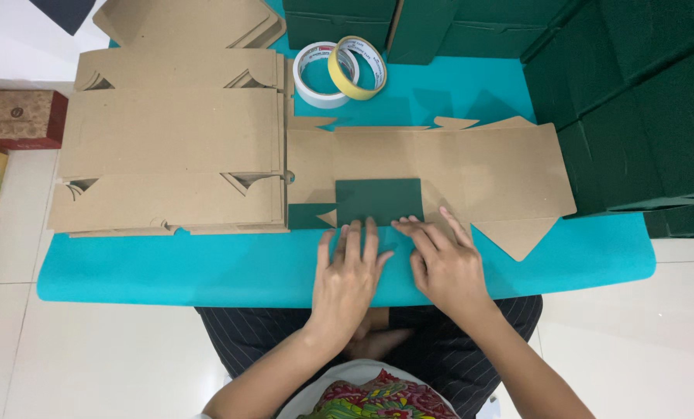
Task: The person assembles a flat cardboard box by folding its sides and flaps into shape. They then place a green patterned insert inside the box and close the lid, stacking the finished box with others.
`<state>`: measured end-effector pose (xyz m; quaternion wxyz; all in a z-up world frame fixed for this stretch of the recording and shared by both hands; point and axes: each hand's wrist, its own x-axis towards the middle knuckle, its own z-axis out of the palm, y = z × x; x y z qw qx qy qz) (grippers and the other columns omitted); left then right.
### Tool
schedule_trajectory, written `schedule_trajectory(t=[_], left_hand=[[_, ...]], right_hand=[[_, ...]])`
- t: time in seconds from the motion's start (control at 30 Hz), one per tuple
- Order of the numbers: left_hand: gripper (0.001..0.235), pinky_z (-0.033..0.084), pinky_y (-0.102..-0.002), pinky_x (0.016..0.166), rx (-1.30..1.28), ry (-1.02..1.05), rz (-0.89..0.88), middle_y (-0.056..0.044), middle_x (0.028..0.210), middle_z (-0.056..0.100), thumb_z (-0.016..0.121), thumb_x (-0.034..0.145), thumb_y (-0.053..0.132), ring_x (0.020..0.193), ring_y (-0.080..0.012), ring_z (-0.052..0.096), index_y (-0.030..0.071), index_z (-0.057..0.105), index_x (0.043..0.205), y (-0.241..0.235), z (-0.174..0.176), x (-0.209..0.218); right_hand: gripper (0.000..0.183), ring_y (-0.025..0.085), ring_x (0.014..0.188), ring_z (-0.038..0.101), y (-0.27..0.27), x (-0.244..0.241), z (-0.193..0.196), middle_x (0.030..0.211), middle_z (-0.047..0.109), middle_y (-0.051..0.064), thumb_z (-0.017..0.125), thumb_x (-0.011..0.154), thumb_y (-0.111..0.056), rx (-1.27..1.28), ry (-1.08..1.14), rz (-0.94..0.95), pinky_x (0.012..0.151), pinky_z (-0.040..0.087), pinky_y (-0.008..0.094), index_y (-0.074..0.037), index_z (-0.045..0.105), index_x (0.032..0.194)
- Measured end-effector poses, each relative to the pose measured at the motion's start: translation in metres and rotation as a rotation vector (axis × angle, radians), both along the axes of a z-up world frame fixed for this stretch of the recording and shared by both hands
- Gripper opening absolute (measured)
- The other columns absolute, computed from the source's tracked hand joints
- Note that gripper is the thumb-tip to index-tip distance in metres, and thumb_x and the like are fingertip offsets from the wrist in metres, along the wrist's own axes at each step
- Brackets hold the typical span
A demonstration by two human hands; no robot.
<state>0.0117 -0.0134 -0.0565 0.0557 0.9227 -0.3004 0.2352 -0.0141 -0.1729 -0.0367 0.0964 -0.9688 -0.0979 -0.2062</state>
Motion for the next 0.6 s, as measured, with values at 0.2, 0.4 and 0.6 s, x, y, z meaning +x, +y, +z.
schedule_trajectory(t=[0.2,0.4,0.6], left_hand=[[0.042,0.035,-0.045,0.098,0.109,-0.049,0.074,-0.008,0.120,0.059,0.045,0.102,0.045,0.118,-0.0269,0.057,0.015,0.062,0.126,-0.006,-0.012,-0.005],[0.070,0.023,-0.058,0.111,0.109,0.107,0.083,-0.024,0.118,0.055,0.028,0.098,0.064,0.116,-0.0528,0.059,0.017,0.047,0.147,-0.029,-0.007,-0.020],[0.060,0.022,-0.044,0.110,0.163,0.059,-0.028,-0.018,0.137,0.050,0.032,0.103,0.053,0.134,-0.0352,0.049,0.008,0.068,0.118,-0.052,-0.019,-0.012]], right_hand=[[0.020,0.012,0.112,0.065,-0.011,0.003,-0.009,0.103,0.066,-0.008,0.063,0.086,-0.011,0.045,-0.051,-0.058,0.109,0.040,0.041,-0.023,0.075,0.098],[0.033,0.022,0.109,0.067,-0.030,0.003,-0.019,0.097,0.066,0.001,0.066,0.090,-0.017,0.175,0.108,-0.016,0.099,0.048,0.041,-0.024,0.072,0.121],[0.062,0.050,0.119,0.056,-0.074,0.005,0.039,0.124,0.064,0.025,0.077,0.076,-0.012,0.435,0.407,0.161,0.100,0.042,0.063,-0.004,0.057,0.134]])
